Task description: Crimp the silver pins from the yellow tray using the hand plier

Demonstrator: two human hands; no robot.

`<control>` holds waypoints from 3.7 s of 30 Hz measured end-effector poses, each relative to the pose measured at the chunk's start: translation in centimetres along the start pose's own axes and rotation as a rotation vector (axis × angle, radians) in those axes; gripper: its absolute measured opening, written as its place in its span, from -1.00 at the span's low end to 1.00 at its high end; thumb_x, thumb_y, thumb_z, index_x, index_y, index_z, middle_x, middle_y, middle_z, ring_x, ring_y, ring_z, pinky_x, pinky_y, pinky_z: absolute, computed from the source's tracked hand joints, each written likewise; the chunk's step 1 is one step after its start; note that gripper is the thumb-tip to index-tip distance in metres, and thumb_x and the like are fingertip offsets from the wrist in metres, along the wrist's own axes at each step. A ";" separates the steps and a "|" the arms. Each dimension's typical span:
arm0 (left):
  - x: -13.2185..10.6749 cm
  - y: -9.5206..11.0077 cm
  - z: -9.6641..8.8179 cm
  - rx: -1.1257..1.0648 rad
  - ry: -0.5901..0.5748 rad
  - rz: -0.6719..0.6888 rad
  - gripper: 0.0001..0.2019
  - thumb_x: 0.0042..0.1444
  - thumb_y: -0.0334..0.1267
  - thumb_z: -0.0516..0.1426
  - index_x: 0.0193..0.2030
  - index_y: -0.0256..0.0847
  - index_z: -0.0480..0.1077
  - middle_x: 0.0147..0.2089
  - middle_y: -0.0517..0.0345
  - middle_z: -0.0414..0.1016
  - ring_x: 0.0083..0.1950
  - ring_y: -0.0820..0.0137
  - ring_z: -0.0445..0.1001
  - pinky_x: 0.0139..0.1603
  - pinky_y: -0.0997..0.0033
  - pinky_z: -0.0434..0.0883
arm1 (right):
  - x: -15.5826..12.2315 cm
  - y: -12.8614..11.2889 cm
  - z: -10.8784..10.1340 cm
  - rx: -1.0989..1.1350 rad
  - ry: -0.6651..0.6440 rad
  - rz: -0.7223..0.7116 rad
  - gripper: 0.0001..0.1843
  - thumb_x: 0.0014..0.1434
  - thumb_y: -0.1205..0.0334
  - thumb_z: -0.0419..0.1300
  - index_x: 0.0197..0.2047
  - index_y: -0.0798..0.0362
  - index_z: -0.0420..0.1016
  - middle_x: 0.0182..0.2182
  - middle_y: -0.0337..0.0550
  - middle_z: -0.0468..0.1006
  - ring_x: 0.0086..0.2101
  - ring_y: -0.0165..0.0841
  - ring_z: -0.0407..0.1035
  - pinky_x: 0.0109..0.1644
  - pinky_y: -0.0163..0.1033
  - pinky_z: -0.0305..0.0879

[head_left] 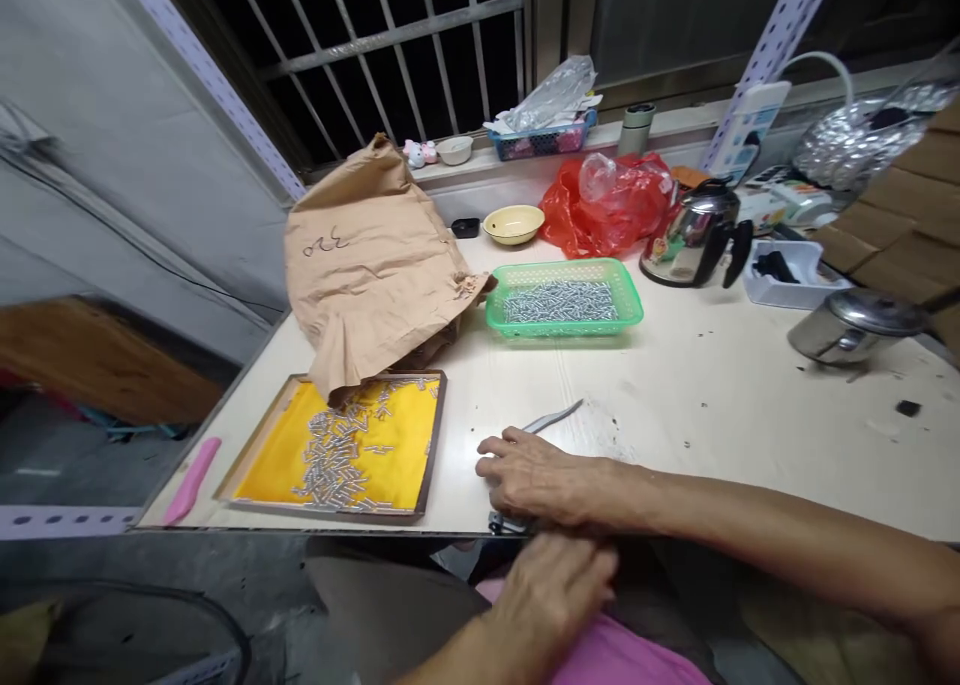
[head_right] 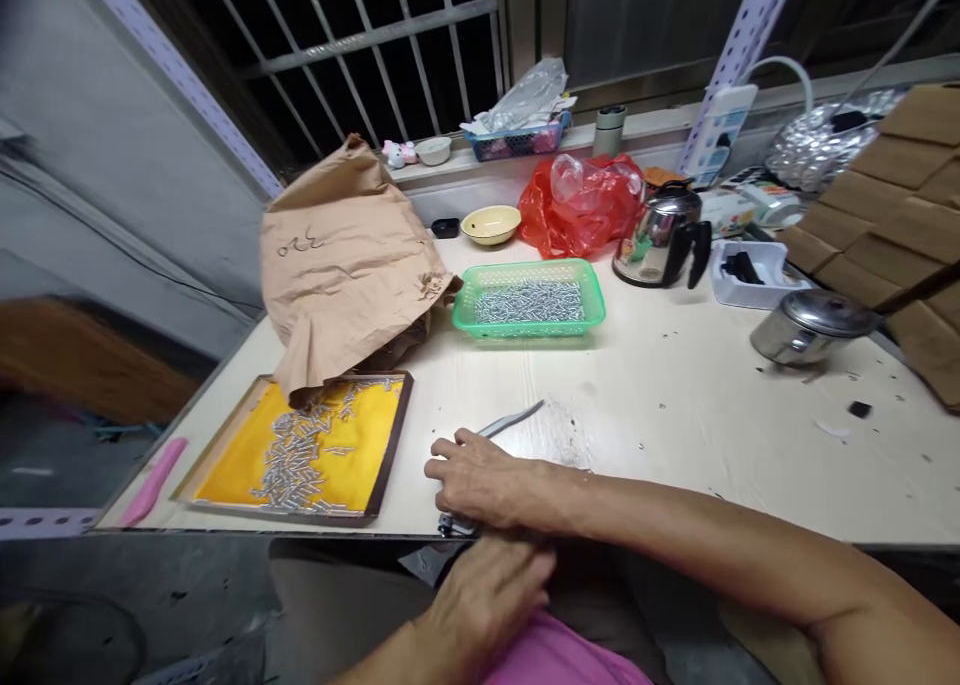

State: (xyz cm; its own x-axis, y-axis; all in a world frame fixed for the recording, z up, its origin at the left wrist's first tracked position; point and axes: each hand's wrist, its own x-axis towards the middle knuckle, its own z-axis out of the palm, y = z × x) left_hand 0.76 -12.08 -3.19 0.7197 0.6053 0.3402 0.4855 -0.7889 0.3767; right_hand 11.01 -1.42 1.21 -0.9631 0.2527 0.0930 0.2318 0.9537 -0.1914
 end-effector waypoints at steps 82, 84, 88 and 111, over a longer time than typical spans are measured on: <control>1.3 -8.1 -6.5 -0.830 -0.395 -1.393 -0.52 -0.39 0.14 0.27 -0.58 -0.26 0.29 -0.75 0.39 0.18 -0.77 0.66 0.09 -0.79 0.62 -0.05 | -9.2 2.0 2.4 0.187 0.064 0.651 0.08 -0.14 -0.28 0.28 0.29 0.17 0.03 0.29 0.25 -0.11 0.24 0.12 -0.25 0.21 0.15 -0.13; 1.3 -8.1 -6.5 -0.833 -0.388 -1.398 -0.51 -0.40 0.15 0.27 -0.58 -0.26 0.29 -0.75 0.40 0.18 -0.77 0.66 0.08 -0.79 0.62 -0.05 | -8.7 3.1 2.2 0.181 0.014 0.601 0.17 -0.18 -0.33 0.26 0.32 0.19 -0.03 0.26 0.25 -0.02 0.23 0.12 -0.18 0.22 0.17 -0.15; 1.2 -8.1 -6.5 -0.836 -0.387 -1.421 -0.48 -0.42 0.18 0.27 -0.56 -0.25 0.29 -0.76 0.39 0.20 -0.79 0.66 0.07 -0.79 0.62 -0.06 | -7.9 3.2 1.4 0.147 0.030 0.599 0.12 -0.21 -0.23 0.33 0.27 0.25 0.07 0.07 0.22 0.29 0.04 0.02 0.14 0.15 0.12 0.01; 4.5 -6.7 -4.1 0.141 -0.289 -0.235 -0.49 0.08 -0.29 0.14 0.18 -0.25 0.14 0.21 -0.13 0.24 0.21 0.12 0.21 0.16 0.04 0.26 | -9.4 -1.1 2.9 0.214 0.266 0.621 -0.34 0.13 0.26 0.21 0.23 0.13 0.03 -0.04 0.06 0.36 -0.02 -0.16 0.20 0.03 -0.05 0.19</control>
State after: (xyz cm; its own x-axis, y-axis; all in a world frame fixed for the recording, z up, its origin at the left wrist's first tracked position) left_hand -1.25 -3.66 -0.67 0.6812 0.7321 -0.0057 0.7025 -0.6513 0.2869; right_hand 19.40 -5.29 -2.24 -0.5887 0.7969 0.1351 0.6691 0.5743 -0.4717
